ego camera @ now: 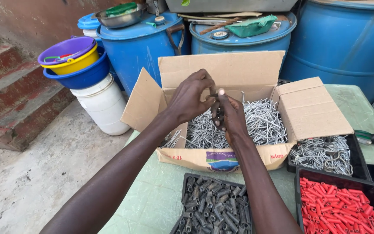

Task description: The person sorts metal fasteners from a cardboard box into separate black trays. They pick up individual fasteners by hand, inspect them, and place them into trays containing black and red plastic sleeves. The person also moves the trays on the table to organize the workspace.

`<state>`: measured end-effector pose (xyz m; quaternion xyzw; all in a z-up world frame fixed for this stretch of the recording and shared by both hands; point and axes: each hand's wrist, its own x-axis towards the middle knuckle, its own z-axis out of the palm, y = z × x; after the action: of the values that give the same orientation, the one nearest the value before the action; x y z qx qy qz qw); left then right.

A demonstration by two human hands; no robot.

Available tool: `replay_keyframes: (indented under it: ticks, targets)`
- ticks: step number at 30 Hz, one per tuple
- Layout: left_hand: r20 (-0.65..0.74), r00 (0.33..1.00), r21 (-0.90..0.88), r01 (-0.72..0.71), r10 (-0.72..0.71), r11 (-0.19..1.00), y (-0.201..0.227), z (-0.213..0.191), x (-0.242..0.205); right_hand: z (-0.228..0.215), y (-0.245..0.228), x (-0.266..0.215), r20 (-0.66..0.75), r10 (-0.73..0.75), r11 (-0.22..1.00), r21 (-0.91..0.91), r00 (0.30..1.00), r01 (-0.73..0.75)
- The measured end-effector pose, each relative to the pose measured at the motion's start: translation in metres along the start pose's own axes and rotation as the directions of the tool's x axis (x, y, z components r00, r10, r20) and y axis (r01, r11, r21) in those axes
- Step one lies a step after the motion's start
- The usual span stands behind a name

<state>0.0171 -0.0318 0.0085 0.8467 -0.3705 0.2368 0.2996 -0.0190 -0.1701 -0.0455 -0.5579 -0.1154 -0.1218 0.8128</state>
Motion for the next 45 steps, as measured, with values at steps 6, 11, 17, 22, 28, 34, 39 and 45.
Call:
replay_keyframes:
  ticks: [6, 11, 17, 22, 28, 34, 39, 45]
  targets:
    - [-0.039, 0.996, -0.165, 0.071, -0.078, 0.984, 0.018, -0.006, -0.024, -0.008, 0.001, 0.010, 0.075, 0.149, 0.964, 0.210, 0.986, -0.161]
    - [-0.089, 0.979, -0.398, 0.133, -0.182, 0.908, 0.037, -0.021, -0.073, -0.019, -0.029, -0.001, 0.157, 0.152, 0.922, 0.334, 0.976, -0.197]
    - [0.047, 0.956, -0.566, 0.264, -0.288, 0.781, 0.065, -0.014, -0.154, -0.002, -0.050, -0.079, 0.155, 0.279, 0.944, 0.139, 0.948, -0.301]
    - [0.073, 0.956, -0.576, 0.273, -0.284, 0.770, 0.108, -0.029, -0.202, 0.009, -0.049, -0.137, 0.254, 0.334, 0.938, 0.005, 0.908, -0.347]
    - [-0.008, 0.969, -0.539, 0.205, -0.248, 0.817, 0.141, -0.021, -0.239, 0.029, -0.064, -0.178, 0.228, 0.283, 0.958, -0.114, 0.932, -0.263]
    - [-0.192, 0.772, -0.726, 0.303, -0.605, 0.617, 0.181, 0.002, -0.243, 0.031, -0.057, -0.198, 0.167, 0.256, 0.942, -0.265, 0.952, -0.207]
    - [-0.369, 0.793, -0.360, 0.358, -0.484, 0.862, 0.180, 0.015, -0.244, 0.035, -0.052, -0.201, 0.301, 0.127, 0.940, -0.339, 0.945, -0.018]
    - [-0.329, 0.792, -0.358, 0.399, -0.514, 0.844, 0.182, 0.020, -0.245, 0.044, -0.057, -0.205, 0.374, 0.000, 0.949, -0.293, 0.927, 0.118]
